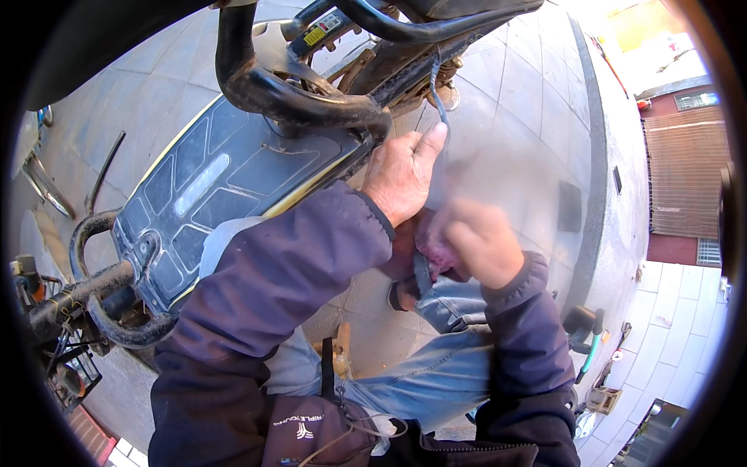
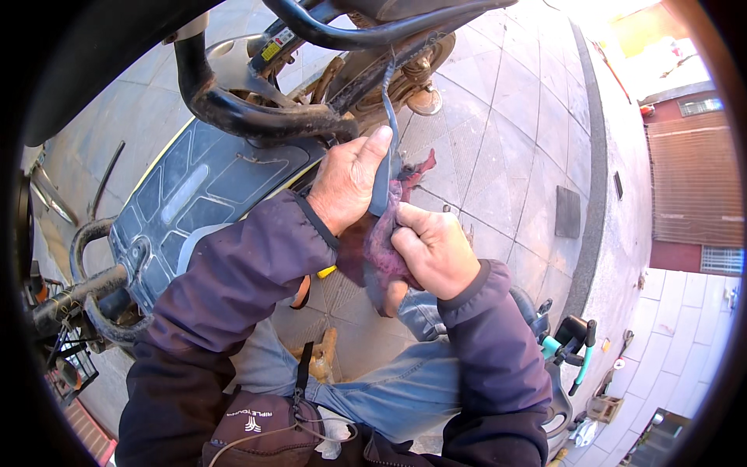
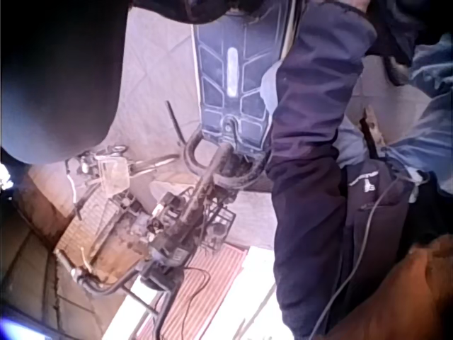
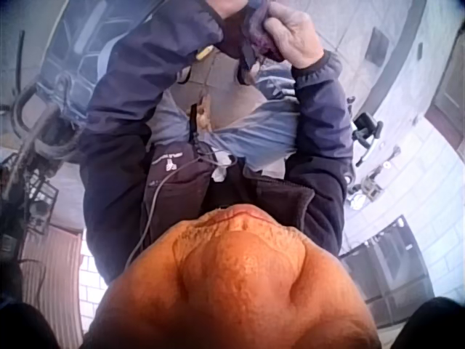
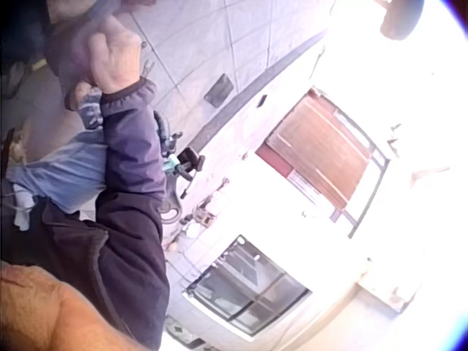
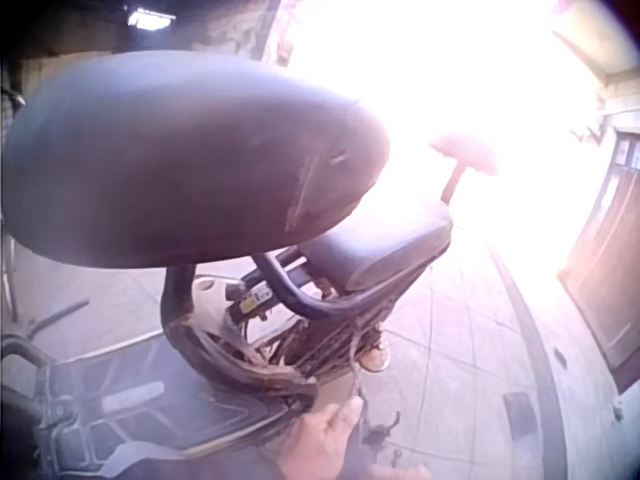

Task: The person sits on the floor and uses a yellow screwdriver to remove a metal part from the scooter's handlebar area. After removing the part, the person wipes it thoroughly with a maroon cloth.

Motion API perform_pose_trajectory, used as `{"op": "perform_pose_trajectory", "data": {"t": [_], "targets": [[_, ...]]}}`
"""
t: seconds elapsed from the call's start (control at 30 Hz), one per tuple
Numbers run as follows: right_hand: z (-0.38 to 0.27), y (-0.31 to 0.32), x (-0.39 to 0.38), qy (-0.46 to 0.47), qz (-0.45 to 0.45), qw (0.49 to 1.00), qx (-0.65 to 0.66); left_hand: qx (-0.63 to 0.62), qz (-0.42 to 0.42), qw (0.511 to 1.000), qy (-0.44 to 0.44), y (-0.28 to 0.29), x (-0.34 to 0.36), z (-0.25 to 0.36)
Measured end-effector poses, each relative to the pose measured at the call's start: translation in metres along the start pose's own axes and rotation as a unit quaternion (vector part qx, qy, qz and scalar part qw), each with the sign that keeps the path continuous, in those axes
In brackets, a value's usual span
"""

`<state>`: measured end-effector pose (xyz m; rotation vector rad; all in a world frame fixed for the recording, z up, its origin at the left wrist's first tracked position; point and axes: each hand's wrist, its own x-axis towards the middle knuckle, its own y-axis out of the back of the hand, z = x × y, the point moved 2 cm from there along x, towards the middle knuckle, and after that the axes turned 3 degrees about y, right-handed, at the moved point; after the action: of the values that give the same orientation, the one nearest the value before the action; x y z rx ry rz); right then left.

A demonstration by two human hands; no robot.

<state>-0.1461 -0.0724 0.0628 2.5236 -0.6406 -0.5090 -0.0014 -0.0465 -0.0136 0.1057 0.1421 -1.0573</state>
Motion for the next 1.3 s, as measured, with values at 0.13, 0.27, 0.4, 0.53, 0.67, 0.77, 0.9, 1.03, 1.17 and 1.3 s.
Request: {"op": "perform_pose_trajectory", "data": {"t": [0.13, 0.27, 0.4, 0.53, 0.67, 0.77, 0.9, 1.03, 1.17, 1.3], "targets": [[0.009, -0.002, -0.004, 0.031, 0.048, 0.984, -0.168, 0.017, 0.003, 1.000, -0.017, -0.005, 0.002, -0.001], [-0.003, 0.000, -0.003, -0.049, -0.015, 0.995, 0.088, 0.010, -0.008, 1.000, -0.010, -0.005, 0.001, -0.001], [-0.002, -0.003, 0.001, -0.088, -0.037, 0.922, 0.375, -0.039, 0.000, 0.999, -0.033, -0.006, 0.001, -0.006], [0.013, -0.025, -0.002, -0.081, 0.007, 0.806, 0.586, -0.067, 0.012, 0.997, -0.046, -0.006, 0.002, 0.000], [0.007, -0.024, 0.001, -0.093, -0.007, 0.843, 0.530, -0.043, 0.025, 0.997, -0.053, -0.001, 0.001, 0.002], [-0.003, -0.013, 0.004, -0.050, 0.004, 0.957, 0.287, -0.030, 0.023, 0.999, -0.036, -0.003, 0.002, 0.000], [0.001, -0.004, 0.004, 0.012, 0.028, 0.998, 0.062, -0.019, 0.004, 1.000, -0.006, -0.002, 0.004, -0.001], [0.009, -0.006, -0.001, 0.044, 0.085, 0.973, -0.210, 0.031, 0.018, 0.999, -0.017, -0.008, 0.007, -0.005], [0.000, -0.007, -0.002, -0.006, 0.046, 0.998, -0.035, 0.019, 0.020, 0.999, -0.025, -0.008, 0.007, -0.006], [-0.002, -0.010, 0.001, -0.083, -0.015, 0.952, 0.295, -0.054, 0.010, 0.998, -0.029, -0.008, 0.003, -0.008]]}}
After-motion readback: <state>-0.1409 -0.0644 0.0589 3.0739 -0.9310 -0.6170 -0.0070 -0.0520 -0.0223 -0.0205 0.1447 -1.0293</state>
